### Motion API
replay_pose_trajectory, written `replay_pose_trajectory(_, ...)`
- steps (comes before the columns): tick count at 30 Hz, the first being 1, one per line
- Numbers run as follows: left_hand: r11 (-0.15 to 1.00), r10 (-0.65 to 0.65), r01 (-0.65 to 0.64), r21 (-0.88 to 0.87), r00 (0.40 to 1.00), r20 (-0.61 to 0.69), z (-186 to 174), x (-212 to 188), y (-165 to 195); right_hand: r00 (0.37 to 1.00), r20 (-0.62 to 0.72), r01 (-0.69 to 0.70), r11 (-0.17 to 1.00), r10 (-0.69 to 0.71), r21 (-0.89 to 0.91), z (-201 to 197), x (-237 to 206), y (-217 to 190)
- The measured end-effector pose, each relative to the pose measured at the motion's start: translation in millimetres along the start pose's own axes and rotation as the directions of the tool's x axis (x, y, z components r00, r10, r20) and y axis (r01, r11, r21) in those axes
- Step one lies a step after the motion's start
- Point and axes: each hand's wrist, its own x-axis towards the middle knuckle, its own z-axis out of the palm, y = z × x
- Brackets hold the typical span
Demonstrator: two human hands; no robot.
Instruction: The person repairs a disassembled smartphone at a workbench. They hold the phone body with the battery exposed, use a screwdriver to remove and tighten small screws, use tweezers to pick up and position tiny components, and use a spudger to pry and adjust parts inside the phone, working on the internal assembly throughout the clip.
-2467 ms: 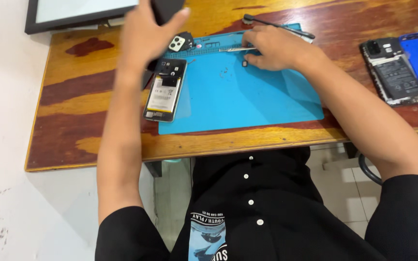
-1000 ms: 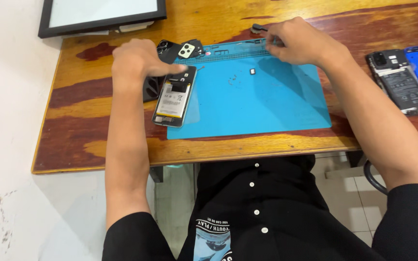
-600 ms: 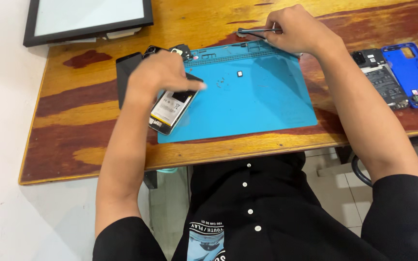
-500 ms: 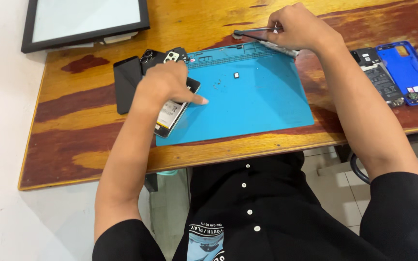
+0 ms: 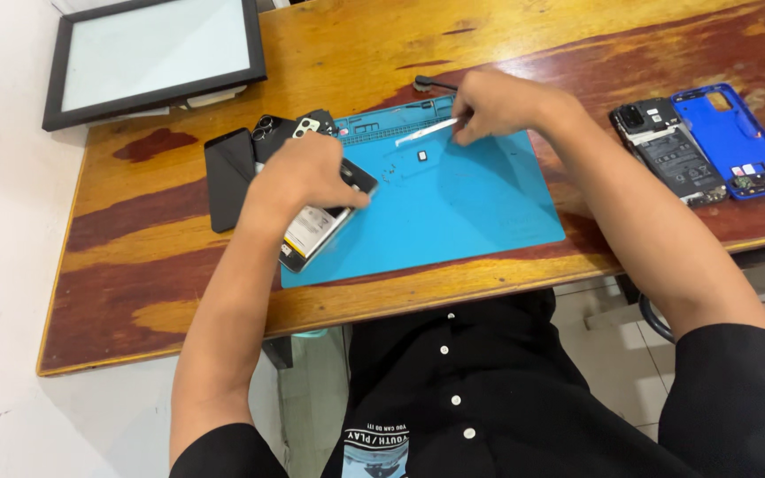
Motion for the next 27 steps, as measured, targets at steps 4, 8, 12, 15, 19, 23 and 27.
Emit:
replay_pose_trajectory(4,0.99,0.141,-0.141,-0.01,0.99,-0.011,-1,-10,21,0.997,0.008,-0.081,0.996,0.081,0.02,-1,-3,-10)
replay_pose_trajectory(8,0.938,0.344,-0.347,-0.02,0.935,-0.088,9,-17,39,0.989,0.051,-0.137,0.991,0.137,-0.009,-8,-6,-8)
replay_pose_trajectory(12,0.812,0.544,-0.572,-0.116,0.814,-0.203,23,-18,56,0.988,0.084,-0.132,0.991,0.133,-0.016,-8,-3,-3)
replay_pose_trajectory(15,0.675,0.649,-0.735,-0.071,0.636,-0.419,33,-18,66,0.99,0.065,-0.126,0.991,0.129,-0.041,-5,1,0)
replay_pose_trajectory(19,0.695,0.613,-0.706,-0.134,0.68,-0.402,29,-10,55,0.998,-0.067,0.022,0.995,-0.016,0.1,3,7,0)
replay_pose_trajectory(23,0.956,0.275,-0.29,-0.047,0.941,-0.199,11,2,13,0.981,-0.146,0.167,0.948,-0.132,0.269,33,18,-14)
replay_pose_trajectory(27,0.998,0.067,-0.064,0.018,0.975,-0.211,-4,6,-24,0.977,-0.158,0.189,0.916,-0.141,0.353,53,23,-28)
